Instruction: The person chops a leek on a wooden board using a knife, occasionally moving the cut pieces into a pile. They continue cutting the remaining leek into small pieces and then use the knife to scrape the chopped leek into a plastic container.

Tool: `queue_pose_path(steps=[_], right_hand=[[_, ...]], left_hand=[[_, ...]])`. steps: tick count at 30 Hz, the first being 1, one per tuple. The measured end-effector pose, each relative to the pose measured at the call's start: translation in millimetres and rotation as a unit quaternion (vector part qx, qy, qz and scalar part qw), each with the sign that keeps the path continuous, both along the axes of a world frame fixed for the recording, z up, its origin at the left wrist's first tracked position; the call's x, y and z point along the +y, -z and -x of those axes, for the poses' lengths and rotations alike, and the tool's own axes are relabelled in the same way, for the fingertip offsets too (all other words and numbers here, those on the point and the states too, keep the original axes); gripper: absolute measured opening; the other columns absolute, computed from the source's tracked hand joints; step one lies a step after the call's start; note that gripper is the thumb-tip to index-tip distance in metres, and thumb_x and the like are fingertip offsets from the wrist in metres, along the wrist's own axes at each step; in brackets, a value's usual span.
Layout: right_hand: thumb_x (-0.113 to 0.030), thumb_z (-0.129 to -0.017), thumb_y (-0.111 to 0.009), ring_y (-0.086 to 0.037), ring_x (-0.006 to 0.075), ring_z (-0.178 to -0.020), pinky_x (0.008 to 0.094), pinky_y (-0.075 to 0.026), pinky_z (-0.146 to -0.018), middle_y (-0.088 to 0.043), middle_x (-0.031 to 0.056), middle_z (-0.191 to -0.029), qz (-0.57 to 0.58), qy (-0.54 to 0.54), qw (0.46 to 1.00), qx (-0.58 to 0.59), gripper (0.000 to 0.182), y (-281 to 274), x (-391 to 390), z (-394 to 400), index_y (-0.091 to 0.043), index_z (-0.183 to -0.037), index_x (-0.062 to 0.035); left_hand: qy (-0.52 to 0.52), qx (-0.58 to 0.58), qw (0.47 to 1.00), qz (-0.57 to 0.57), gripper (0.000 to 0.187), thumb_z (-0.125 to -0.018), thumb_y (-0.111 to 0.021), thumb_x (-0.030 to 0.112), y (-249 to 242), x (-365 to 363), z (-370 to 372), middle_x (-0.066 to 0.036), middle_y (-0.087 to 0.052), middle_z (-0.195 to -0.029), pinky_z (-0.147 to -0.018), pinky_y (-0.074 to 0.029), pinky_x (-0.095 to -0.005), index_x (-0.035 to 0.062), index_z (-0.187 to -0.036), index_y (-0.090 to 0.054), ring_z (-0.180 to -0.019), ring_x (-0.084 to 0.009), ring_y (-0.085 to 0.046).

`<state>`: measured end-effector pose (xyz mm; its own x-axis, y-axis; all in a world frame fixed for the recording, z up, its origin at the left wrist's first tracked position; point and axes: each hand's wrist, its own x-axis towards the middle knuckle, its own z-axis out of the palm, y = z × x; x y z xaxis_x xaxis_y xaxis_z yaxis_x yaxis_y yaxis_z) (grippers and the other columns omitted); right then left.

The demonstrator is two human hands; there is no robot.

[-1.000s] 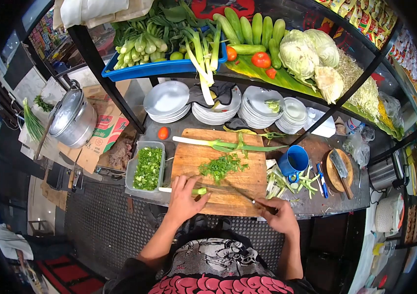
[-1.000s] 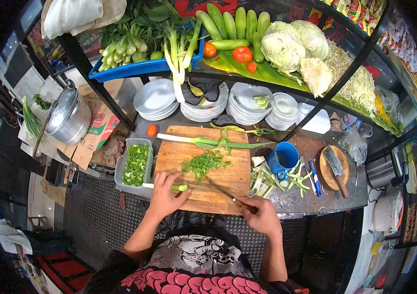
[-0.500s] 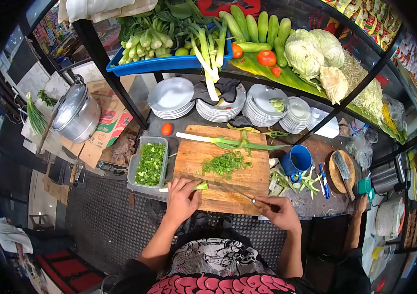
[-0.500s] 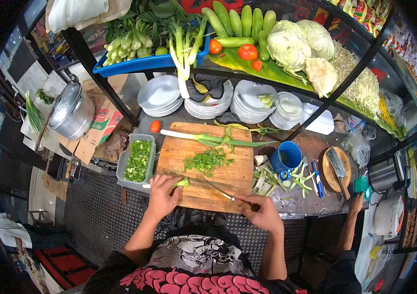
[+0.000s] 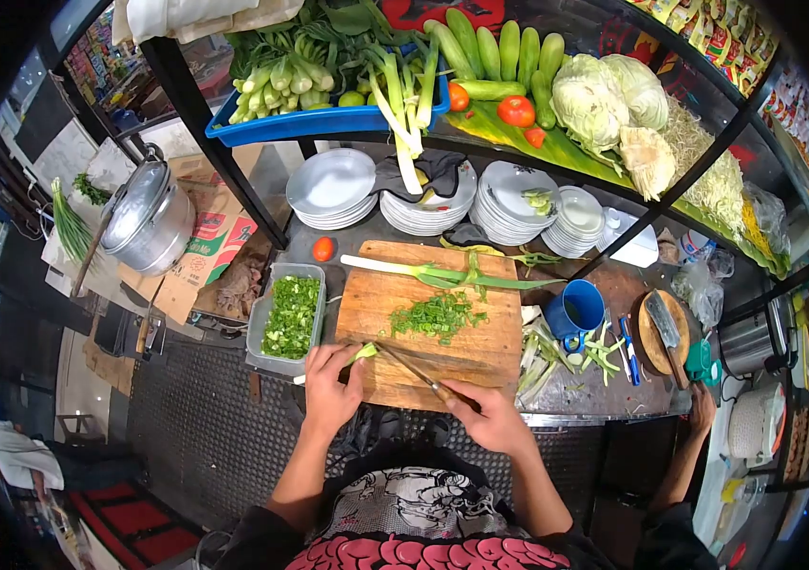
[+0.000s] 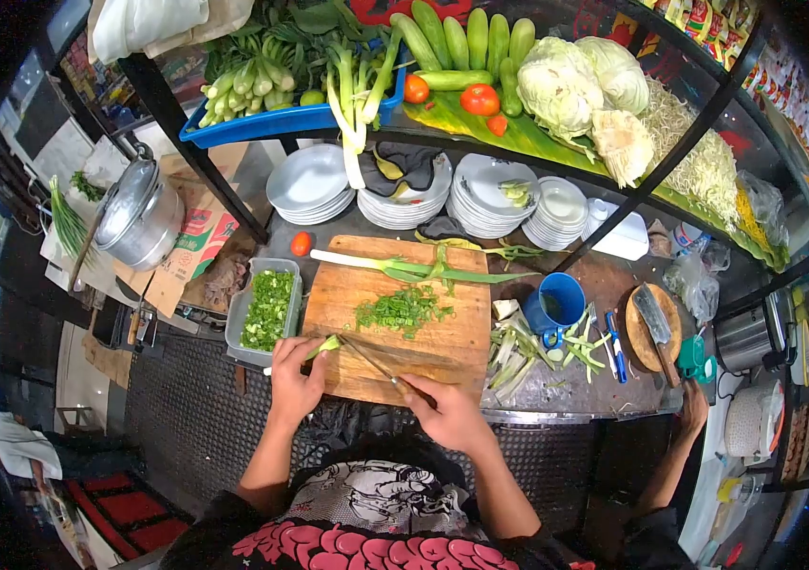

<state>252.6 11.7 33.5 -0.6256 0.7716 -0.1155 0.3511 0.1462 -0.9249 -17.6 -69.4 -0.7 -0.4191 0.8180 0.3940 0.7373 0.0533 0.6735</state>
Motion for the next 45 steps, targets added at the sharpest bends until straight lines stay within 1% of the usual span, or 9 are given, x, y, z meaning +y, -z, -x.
queue_pose_path(steps=[1,5,9,15,20,22,25,34,45], right_hand=[[-0.018,-0.105,-0.070,-0.062,0.0112,-0.064,0.0290,-0.051,-0.062,-0.067,0.0094,-0.079,0.013,0.010,0.999,-0.032,0.036,-4,0,3,-0.071,-0.139,-0.0060],[-0.013,-0.108,-0.065,-0.062,0.0071,-0.074,0.0253,-0.050,-0.067,-0.069,0.0006,-0.084,0.181,0.110,0.977,0.023,0.033,-7,9,-11,-0.070,-0.138,-0.0008],[-0.011,-0.108,-0.065,-0.054,0.0037,-0.074,0.0234,-0.045,-0.066,-0.065,-0.0030,-0.088,0.076,0.129,0.986,0.074,0.031,5,17,-34,-0.071,-0.135,0.0028],[-0.012,-0.108,-0.064,-0.058,0.0081,-0.082,0.0249,-0.049,-0.075,-0.068,0.0000,-0.094,0.167,0.116,0.979,0.014,0.045,-4,-1,-41,-0.058,-0.151,0.0012],[-0.006,-0.106,-0.064,-0.074,0.0274,-0.094,0.0376,-0.056,-0.083,-0.076,0.0173,-0.116,-0.107,0.005,0.994,0.010,0.057,11,-33,-1,-0.049,-0.161,-0.0084],[-0.002,-0.103,-0.061,-0.074,0.0431,-0.103,0.0450,-0.057,-0.089,-0.072,0.0297,-0.123,-0.050,-0.014,0.998,-0.045,0.060,0,-40,13,-0.047,-0.161,-0.0078],[-0.004,-0.100,-0.061,-0.070,0.0497,-0.101,0.0508,-0.058,-0.090,-0.072,0.0284,-0.115,-0.103,-0.040,0.992,-0.059,0.064,-1,-45,29,-0.046,-0.162,-0.0111],[-0.005,-0.095,-0.062,-0.071,0.0502,-0.093,0.0529,-0.061,-0.084,-0.067,0.0366,-0.119,-0.191,-0.062,0.971,-0.127,0.073,7,-39,57,-0.040,-0.164,-0.0029],[-0.003,-0.091,-0.064,-0.072,0.0496,-0.086,0.0540,-0.061,-0.078,-0.069,0.0354,-0.112,-0.216,-0.054,0.958,-0.182,0.076,6,-46,68,-0.041,-0.164,-0.0028]], left_hand=[[0.002,0.000,1.000,-0.003,0.021,-0.091,-0.077,0.009,0,0,0,-0.012,-0.068,-0.099,-0.091,-0.049,-0.0442,0.0031,-0.111,-0.080,-0.099,-0.0341,-0.061],[0.007,0.009,1.000,0.004,0.021,-0.090,-0.077,0.006,1,-2,0,-0.013,-0.069,-0.099,-0.090,-0.049,-0.0426,0.0009,-0.111,-0.080,-0.097,-0.0331,-0.061],[0.011,0.011,1.000,0.000,0.023,-0.089,-0.080,0.009,4,-3,0,-0.008,-0.068,-0.098,-0.090,-0.046,-0.0417,0.0060,-0.111,-0.082,-0.096,-0.0299,-0.060],[0.014,0.053,0.997,0.053,0.023,-0.086,-0.081,0.008,-7,8,-8,-0.008,-0.069,-0.097,-0.089,-0.048,-0.0425,0.0056,-0.109,-0.084,-0.096,-0.0293,-0.062],[0.004,0.088,0.995,0.039,0.023,-0.081,-0.083,0.009,-8,17,-12,-0.006,-0.070,-0.096,-0.088,-0.049,-0.0422,0.0058,-0.104,-0.085,-0.094,-0.0288,-0.063],[0.006,0.068,0.997,0.024,0.022,-0.080,-0.084,0.009,-4,16,-11,-0.007,-0.069,-0.094,-0.086,-0.050,-0.0407,0.0055,-0.102,-0.085,-0.092,-0.0288,-0.063],[0.010,0.068,0.998,0.011,0.022,-0.079,-0.085,0.009,1,18,-9,-0.007,-0.069,-0.091,-0.083,-0.050,-0.0388,0.0057,-0.101,-0.085,-0.088,-0.0283,-0.064],[-0.004,0.077,0.997,-0.006,0.016,-0.079,-0.085,0.011,2,23,-10,-0.004,-0.069,-0.088,-0.078,-0.048,-0.0390,0.0074,-0.095,-0.085,-0.087,-0.0269,-0.063],[-0.013,0.072,0.997,0.003,0.012,-0.082,-0.083,0.013,8,23,-12,-0.001,-0.068,-0.088,-0.080,-0.044,-0.0398,0.0104,-0.093,-0.085,-0.089,-0.0250,-0.061]])
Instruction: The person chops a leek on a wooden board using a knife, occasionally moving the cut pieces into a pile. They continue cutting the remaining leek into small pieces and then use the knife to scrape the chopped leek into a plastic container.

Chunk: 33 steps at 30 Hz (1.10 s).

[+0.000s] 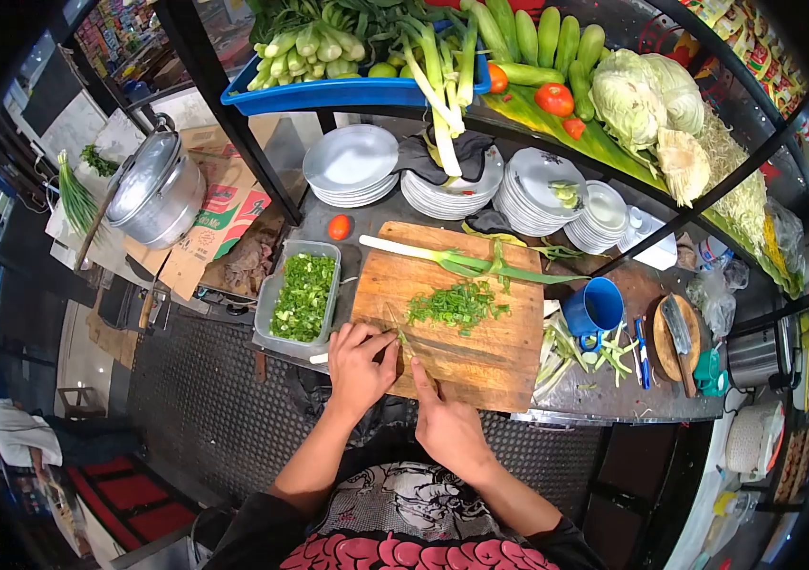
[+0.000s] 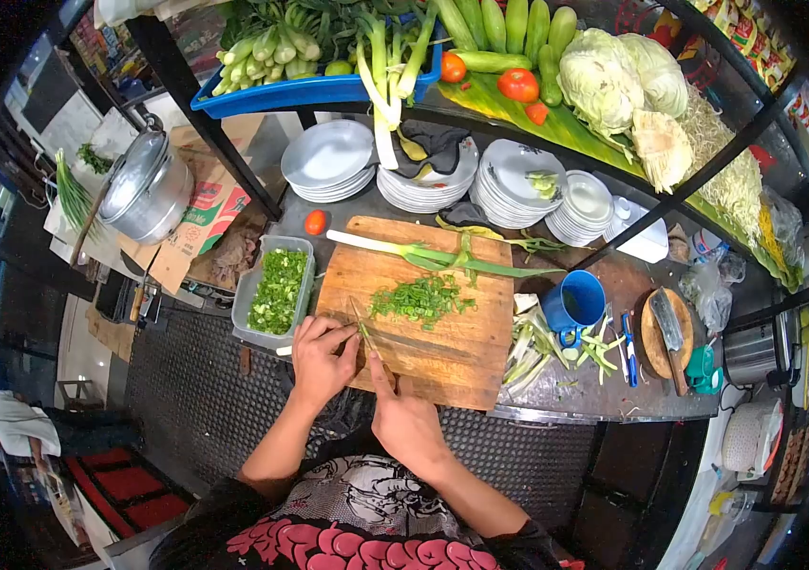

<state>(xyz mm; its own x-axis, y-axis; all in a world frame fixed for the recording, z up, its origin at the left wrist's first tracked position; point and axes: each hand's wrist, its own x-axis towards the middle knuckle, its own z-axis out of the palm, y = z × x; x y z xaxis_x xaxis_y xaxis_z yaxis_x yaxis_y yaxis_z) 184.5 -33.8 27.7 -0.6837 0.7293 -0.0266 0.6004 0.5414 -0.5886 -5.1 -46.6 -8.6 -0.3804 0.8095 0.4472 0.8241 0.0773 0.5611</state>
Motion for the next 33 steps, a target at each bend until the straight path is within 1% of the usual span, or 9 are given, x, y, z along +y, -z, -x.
queue_pose_path(steps=[4,7,11,12,15,18,21,27,33], right_hand=[[-0.005,-0.091,-0.064,-0.071,0.0488,-0.076,0.0537,-0.061,-0.071,-0.068,0.0333,-0.109,-0.006,0.013,1.000,-0.019,0.078,-1,-15,-17,-0.041,-0.166,-0.0100],[-0.005,-0.088,-0.064,-0.068,0.0429,-0.063,0.0495,-0.060,-0.060,-0.066,0.0277,-0.099,0.008,0.007,1.000,-0.029,0.083,2,-32,-47,-0.040,-0.167,-0.0117],[-0.007,-0.094,-0.065,-0.067,0.0416,-0.063,0.0488,-0.059,-0.058,-0.066,0.0234,-0.093,0.051,0.014,0.997,0.052,0.074,-2,-42,-75,-0.043,-0.165,-0.0132],[-0.007,-0.097,-0.065,-0.068,0.0422,-0.065,0.0493,-0.059,-0.060,-0.065,0.0222,-0.091,0.074,0.027,0.996,0.048,0.070,-10,-41,-74,-0.045,-0.164,-0.0127],[-0.007,-0.097,-0.064,-0.068,0.0442,-0.068,0.0506,-0.060,-0.063,-0.066,0.0235,-0.094,0.071,0.027,0.995,0.064,0.072,-10,-33,-60,-0.043,-0.165,-0.0132],[-0.007,-0.096,-0.064,-0.069,0.0464,-0.071,0.0520,-0.060,-0.065,-0.067,0.0262,-0.099,0.024,0.008,0.995,0.096,0.074,8,-20,-35,-0.039,-0.166,-0.0111],[-0.003,-0.098,-0.062,-0.069,0.0488,-0.081,0.0539,-0.058,-0.073,-0.067,0.0279,-0.104,0.051,0.014,0.996,0.065,0.069,9,-12,-17,-0.043,-0.164,-0.0097],[-0.003,-0.095,-0.062,-0.071,0.0497,-0.088,0.0541,-0.060,-0.079,-0.068,0.0341,-0.114,0.027,0.010,1.000,0.002,0.070,-3,-10,-4,-0.043,-0.162,-0.0009],[-0.002,-0.092,-0.062,-0.071,0.0501,-0.098,0.0536,-0.061,-0.084,-0.067,0.0349,-0.116,0.038,0.011,0.999,-0.005,0.072,3,-8,4,-0.042,-0.162,0.0003]], left_hand=[[0.003,0.003,1.000,0.000,0.010,-0.083,-0.083,0.012,0,0,0,-0.001,-0.068,-0.089,-0.080,-0.043,-0.0394,0.0102,-0.093,-0.085,-0.090,-0.0245,-0.061],[0.005,-0.001,1.000,-0.006,0.010,-0.083,-0.083,0.011,1,-1,0,-0.001,-0.068,-0.089,-0.080,-0.043,-0.0395,0.0101,-0.093,-0.085,-0.090,-0.0245,-0.061],[0.000,0.002,1.000,-0.001,0.010,-0.083,-0.083,0.010,1,-1,0,-0.001,-0.068,-0.089,-0.079,-0.043,-0.0400,0.0100,-0.093,-0.085,-0.089,-0.0250,-0.061],[0.001,0.004,1.000,-0.002,0.010,-0.083,-0.083,0.010,1,-1,0,-0.001,-0.069,-0.089,-0.079,-0.044,-0.0400,0.0098,-0.093,-0.085,-0.089,-0.0251,-0.061],[0.005,0.002,1.000,-0.011,0.011,-0.083,-0.083,0.008,0,1,1,-0.001,-0.071,-0.090,-0.080,-0.045,-0.0399,0.0090,-0.093,-0.085,-0.089,-0.0255,-0.063],[0.003,-0.008,1.000,-0.024,0.011,-0.082,-0.083,0.007,-1,-1,0,-0.002,-0.072,-0.089,-0.080,-0.046,-0.0395,0.0077,-0.092,-0.084,-0.088,-0.0258,-0.064],[0.001,-0.008,1.000,-0.028,0.011,-0.081,-0.083,0.006,3,-1,1,-0.003,-0.072,-0.089,-0.080,-0.046,-0.0393,0.0068,-0.092,-0.084,-0.088,-0.0260,-0.064],[-0.003,-0.007,1.000,-0.023,0.009,-0.081,-0.082,0.007,2,-1,0,-0.003,-0.071,-0.088,-0.080,-0.046,-0.0395,0.0067,-0.090,-0.083,-0.088,-0.0262,-0.064],[-0.006,-0.003,0.999,-0.032,0.008,-0.081,-0.082,0.008,4,1,0,-0.002,-0.071,-0.087,-0.079,-0.046,-0.0395,0.0067,-0.089,-0.083,-0.087,-0.0264,-0.063]])
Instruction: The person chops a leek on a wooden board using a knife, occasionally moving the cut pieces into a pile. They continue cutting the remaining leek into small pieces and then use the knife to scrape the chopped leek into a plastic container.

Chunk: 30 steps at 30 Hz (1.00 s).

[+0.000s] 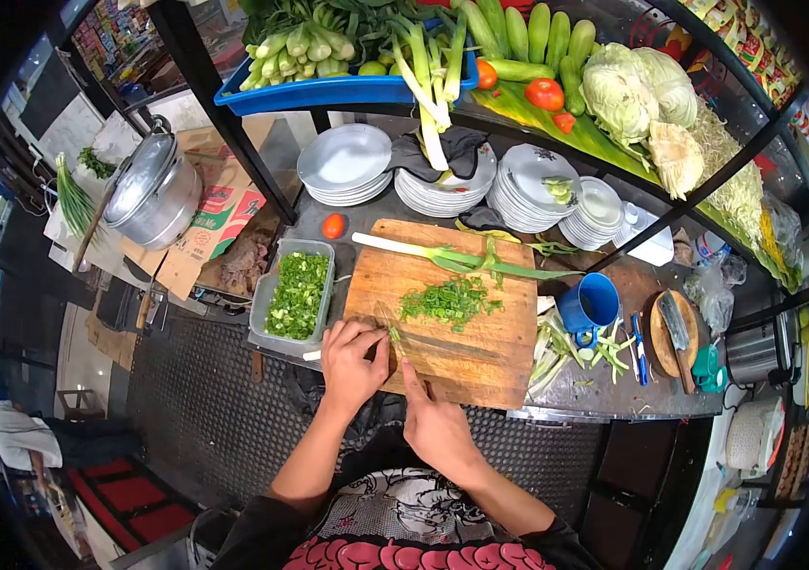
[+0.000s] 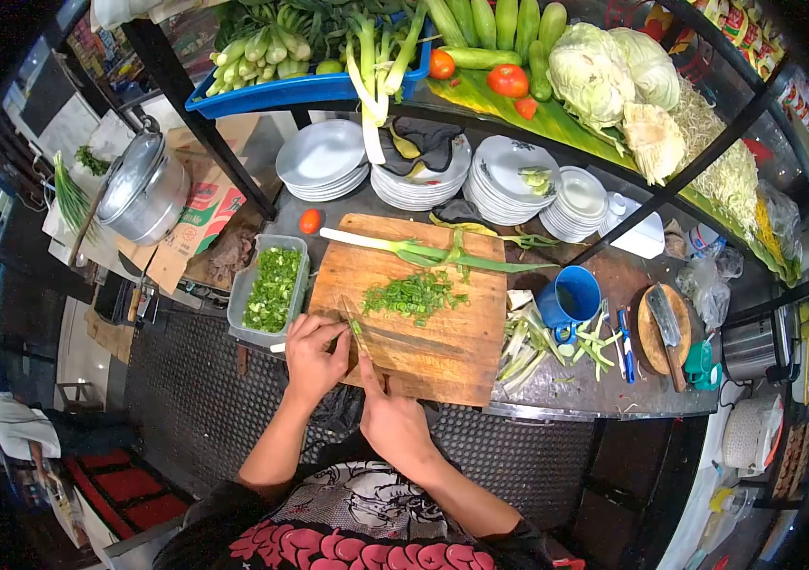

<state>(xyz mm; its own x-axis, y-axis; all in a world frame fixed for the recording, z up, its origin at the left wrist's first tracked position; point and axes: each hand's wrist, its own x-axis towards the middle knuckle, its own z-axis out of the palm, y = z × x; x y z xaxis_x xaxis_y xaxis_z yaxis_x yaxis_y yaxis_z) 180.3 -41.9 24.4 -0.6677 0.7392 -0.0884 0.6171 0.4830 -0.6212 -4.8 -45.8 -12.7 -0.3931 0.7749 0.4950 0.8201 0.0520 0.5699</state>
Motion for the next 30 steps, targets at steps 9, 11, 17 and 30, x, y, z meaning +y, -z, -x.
queue_pose_path(steps=[9,11,17,30], right_hand=[[-0.006,-0.088,-0.066,-0.070,0.0428,-0.067,0.0500,-0.061,-0.063,-0.065,0.0282,-0.096,-0.074,0.000,0.997,0.032,0.078,9,0,2,-0.043,-0.163,-0.0037],[-0.006,-0.088,-0.066,-0.070,0.0419,-0.066,0.0492,-0.061,-0.062,-0.065,0.0274,-0.095,-0.080,0.004,0.997,0.019,0.078,8,0,3,-0.043,-0.163,-0.0033],[-0.005,-0.087,-0.066,-0.069,0.0399,-0.063,0.0476,-0.061,-0.059,-0.066,0.0243,-0.093,-0.070,0.009,0.998,0.006,0.079,3,-18,-29,-0.045,-0.163,-0.0082],[-0.004,-0.100,-0.062,-0.069,0.0497,-0.082,0.0551,-0.058,-0.074,-0.069,0.0283,-0.104,0.004,0.028,0.995,0.092,0.067,8,-12,-23,-0.042,-0.164,-0.0098]], left_hand=[[0.003,0.006,1.000,-0.006,0.007,-0.082,-0.082,0.008,0,1,1,-0.002,-0.071,-0.087,-0.078,-0.046,-0.0400,0.0068,-0.089,-0.083,-0.086,-0.0268,-0.063],[0.004,0.006,1.000,-0.006,0.007,-0.082,-0.083,0.008,0,1,1,-0.002,-0.071,-0.087,-0.078,-0.046,-0.0400,0.0070,-0.089,-0.083,-0.086,-0.0268,-0.063],[0.001,0.005,1.000,0.002,0.008,-0.082,-0.083,0.009,0,0,1,-0.002,-0.070,-0.087,-0.079,-0.045,-0.0399,0.0082,-0.090,-0.084,-0.087,-0.0264,-0.063],[0.011,-0.007,1.000,-0.007,0.008,-0.083,-0.082,0.009,0,-1,2,-0.003,-0.072,-0.089,-0.079,-0.045,-0.0400,0.0074,-0.091,-0.083,-0.087,-0.0267,-0.063]])
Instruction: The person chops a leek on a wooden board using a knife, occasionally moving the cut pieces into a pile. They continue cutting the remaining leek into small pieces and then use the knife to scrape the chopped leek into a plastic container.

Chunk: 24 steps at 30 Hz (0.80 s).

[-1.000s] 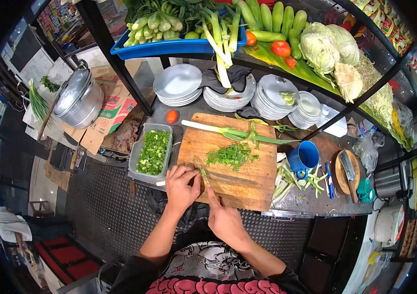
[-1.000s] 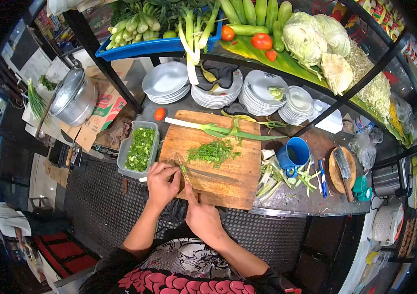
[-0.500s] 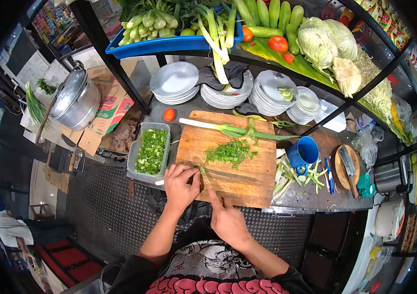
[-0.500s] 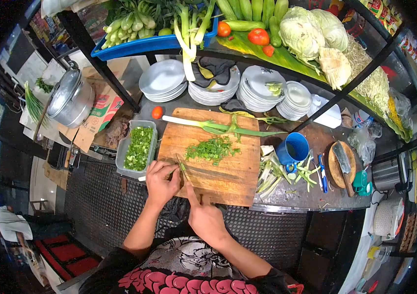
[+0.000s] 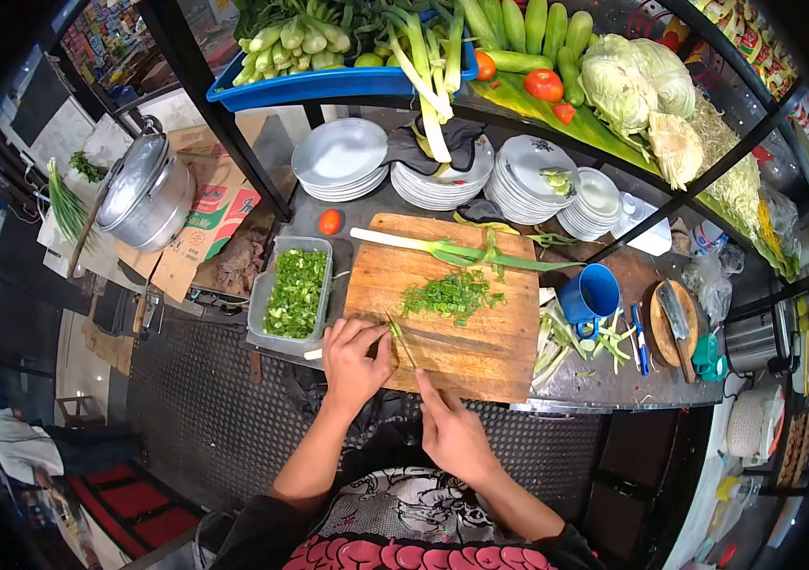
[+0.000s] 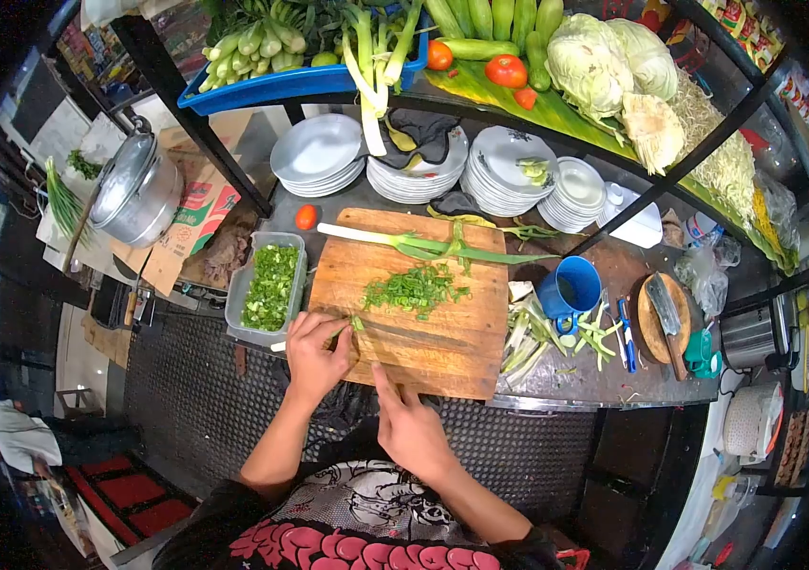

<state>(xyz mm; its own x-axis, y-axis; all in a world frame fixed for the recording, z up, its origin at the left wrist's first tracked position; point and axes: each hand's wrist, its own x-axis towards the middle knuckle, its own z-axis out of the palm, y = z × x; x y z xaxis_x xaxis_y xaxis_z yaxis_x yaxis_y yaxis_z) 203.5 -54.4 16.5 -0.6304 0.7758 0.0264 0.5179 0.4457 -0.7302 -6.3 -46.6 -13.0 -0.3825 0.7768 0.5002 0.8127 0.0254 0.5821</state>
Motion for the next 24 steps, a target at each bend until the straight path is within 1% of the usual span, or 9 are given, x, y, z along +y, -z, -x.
queue_pose_path(steps=[1,7,10,13,16,17,20,21,24], right_hand=[[-0.003,-0.099,-0.061,-0.070,0.0501,-0.084,0.0550,-0.059,-0.076,-0.070,0.0304,-0.110,0.012,-0.011,0.999,-0.032,0.067,-1,4,4,-0.042,-0.163,-0.0070],[-0.003,-0.095,-0.062,-0.070,0.0500,-0.083,0.0548,-0.060,-0.076,-0.070,0.0324,-0.111,0.006,-0.007,0.997,-0.082,0.070,-14,9,17,-0.044,-0.163,-0.0060],[-0.004,-0.094,-0.062,-0.071,0.0491,-0.082,0.0546,-0.060,-0.075,-0.070,0.0327,-0.110,-0.007,0.000,0.996,-0.086,0.072,-15,10,24,-0.044,-0.163,-0.0065],[-0.004,-0.094,-0.062,-0.071,0.0468,-0.079,0.0535,-0.060,-0.072,-0.070,0.0293,-0.101,-0.040,0.001,0.997,-0.068,0.072,-6,-3,12,-0.044,-0.163,-0.0073],[-0.004,-0.094,-0.062,-0.069,0.0440,-0.072,0.0517,-0.060,-0.069,-0.066,0.0254,-0.091,0.006,0.002,0.990,-0.141,0.071,-19,-26,-19,-0.045,-0.163,-0.0081],[-0.003,-0.095,-0.062,-0.065,0.0416,-0.067,0.0495,-0.058,-0.066,-0.062,0.0224,-0.085,0.009,0.007,0.997,-0.080,0.070,-18,-33,-31,-0.046,-0.163,-0.0083],[-0.007,-0.096,-0.064,-0.064,0.0403,-0.062,0.0483,-0.059,-0.061,-0.061,0.0190,-0.085,0.030,0.009,1.000,0.000,0.073,-14,-38,-46,-0.043,-0.165,-0.0106],[-0.008,-0.098,-0.063,-0.065,0.0410,-0.064,0.0490,-0.059,-0.062,-0.062,0.0195,-0.085,0.037,0.013,0.999,0.011,0.071,-18,-35,-42,-0.042,-0.165,-0.0108],[-0.002,-0.099,-0.060,-0.064,0.0444,-0.070,0.0513,-0.056,-0.070,-0.062,0.0240,-0.087,0.034,0.019,0.999,-0.027,0.068,-17,-19,-19,-0.042,-0.165,-0.0081]], left_hand=[[0.000,0.001,1.000,-0.001,0.009,-0.083,-0.082,0.009,0,0,0,-0.003,-0.072,-0.089,-0.079,-0.045,-0.0400,0.0073,-0.091,-0.083,-0.087,-0.0268,-0.063],[-0.001,0.005,1.000,0.000,0.008,-0.083,-0.082,0.009,-1,0,0,-0.002,-0.071,-0.088,-0.078,-0.045,-0.0402,0.0075,-0.091,-0.083,-0.086,-0.0268,-0.063],[0.001,0.010,1.000,0.002,0.008,-0.083,-0.082,0.009,0,0,1,-0.002,-0.071,-0.088,-0.078,-0.044,-0.0404,0.0074,-0.091,-0.083,-0.086,-0.0269,-0.063],[0.006,0.012,1.000,0.007,0.008,-0.083,-0.081,0.010,0,-1,1,-0.002,-0.070,-0.088,-0.078,-0.044,-0.0406,0.0073,-0.091,-0.083,-0.087,-0.0271,-0.062],[0.008,0.008,1.000,0.011,0.007,-0.084,-0.081,0.009,-2,0,1,-0.003,-0.070,-0.088,-0.079,-0.045,-0.0410,0.0069,-0.091,-0.082,-0.087,-0.0273,-0.063],[0.008,0.007,1.000,0.013,0.007,-0.084,-0.081,0.009,-3,-1,1,-0.003,-0.070,-0.088,-0.079,-0.045,-0.0412,0.0067,-0.091,-0.082,-0.087,-0.0274,-0.063],[0.007,0.006,1.000,-0.003,0.008,-0.084,-0.081,0.008,0,0,1,-0.004,-0.071,-0.089,-0.080,-0.046,-0.0411,0.0063,-0.091,-0.082,-0.087,-0.0274,-0.063],[0.006,0.003,1.000,-0.001,0.008,-0.084,-0.081,0.008,0,0,1,-0.004,-0.071,-0.089,-0.080,-0.046,-0.0410,0.0062,-0.092,-0.082,-0.087,-0.0274,-0.063],[0.007,-0.004,1.000,-0.002,0.010,-0.083,-0.081,0.007,0,0,1,-0.004,-0.071,-0.089,-0.080,-0.046,-0.0408,0.0060,-0.092,-0.082,-0.088,-0.0274,-0.064]])
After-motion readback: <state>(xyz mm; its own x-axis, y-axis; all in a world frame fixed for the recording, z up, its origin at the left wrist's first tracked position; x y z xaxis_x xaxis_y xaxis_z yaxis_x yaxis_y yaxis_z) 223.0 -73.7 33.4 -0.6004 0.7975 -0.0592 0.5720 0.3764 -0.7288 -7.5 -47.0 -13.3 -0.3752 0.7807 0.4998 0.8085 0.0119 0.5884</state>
